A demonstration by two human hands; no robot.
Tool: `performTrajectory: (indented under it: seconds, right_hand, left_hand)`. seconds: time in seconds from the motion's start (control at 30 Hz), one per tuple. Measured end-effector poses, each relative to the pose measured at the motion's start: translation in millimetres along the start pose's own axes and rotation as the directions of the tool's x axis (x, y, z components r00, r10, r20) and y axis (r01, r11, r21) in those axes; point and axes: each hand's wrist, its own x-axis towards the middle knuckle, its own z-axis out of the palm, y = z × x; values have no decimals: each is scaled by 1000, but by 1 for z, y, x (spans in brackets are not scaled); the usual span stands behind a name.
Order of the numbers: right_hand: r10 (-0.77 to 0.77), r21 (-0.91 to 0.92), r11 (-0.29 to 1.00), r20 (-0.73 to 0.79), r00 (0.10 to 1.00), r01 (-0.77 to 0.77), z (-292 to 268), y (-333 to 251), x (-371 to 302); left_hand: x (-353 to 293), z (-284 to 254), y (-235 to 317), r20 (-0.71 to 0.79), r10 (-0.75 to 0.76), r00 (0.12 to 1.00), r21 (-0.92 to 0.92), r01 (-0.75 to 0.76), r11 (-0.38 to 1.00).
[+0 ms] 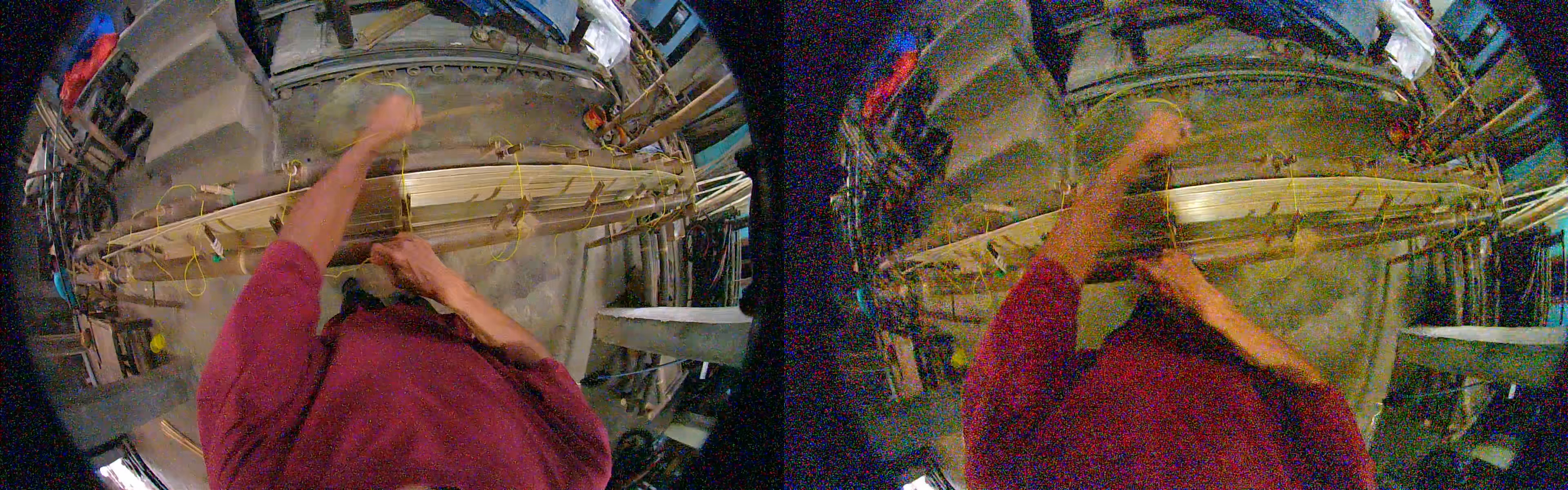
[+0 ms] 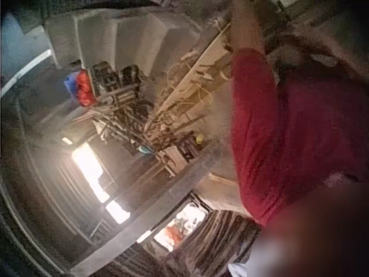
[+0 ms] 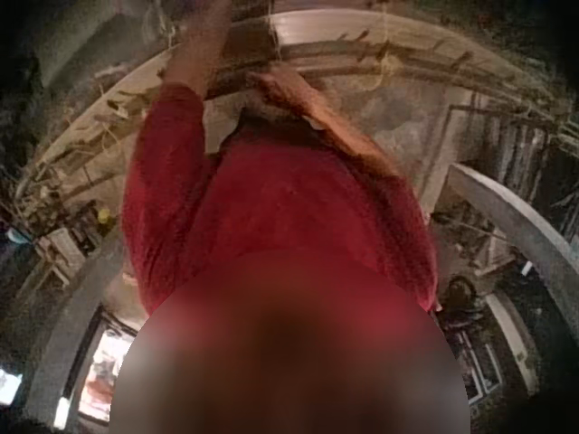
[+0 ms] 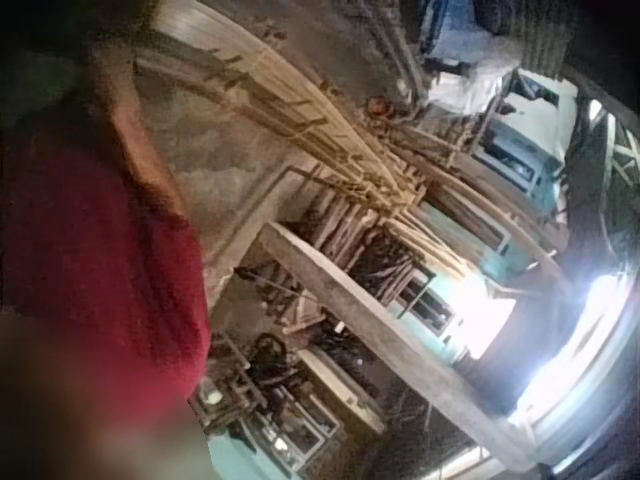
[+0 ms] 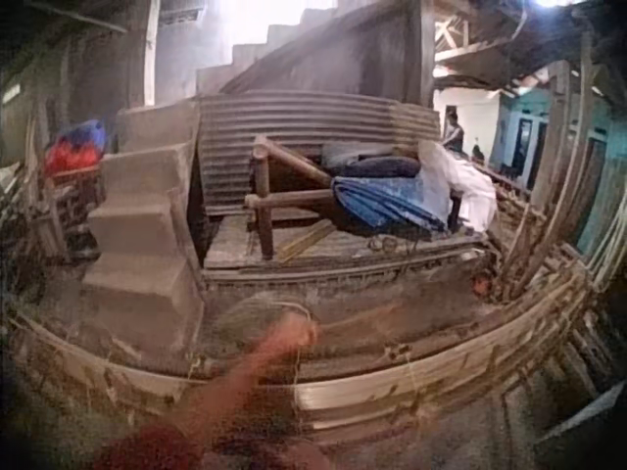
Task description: The person picks up thin bamboo strips from the floor and places them on a wooden jig. They then use yellow string to tie the strips together at multiple points along the jig, repeating the process for several bundles.
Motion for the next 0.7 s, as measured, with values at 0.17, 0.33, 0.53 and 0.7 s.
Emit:
performTrajectory:
  seconds: [0.17,0.33,0.53,0.7]
  right_hand:
    - [-25,112,993,-142,990,41,-20,-13,-16]
    - [20,70,997,-597,802,27,4,-55,-6]
    - [459,168,885,-476,750,-435,51,-134,83]
    - [583,109,807,-307,752,-580,51,-161,91]
  left_hand:
    - [25,39,-25,93,-149,984,113,138,984]
    - [-81,-95,-14,-213,101,972,-66,-117,991]
    - [-247,-118,-65,144,-96,985,-18,100,995]
    - [-244,-88,-110,8,52,999,53,-52,997]
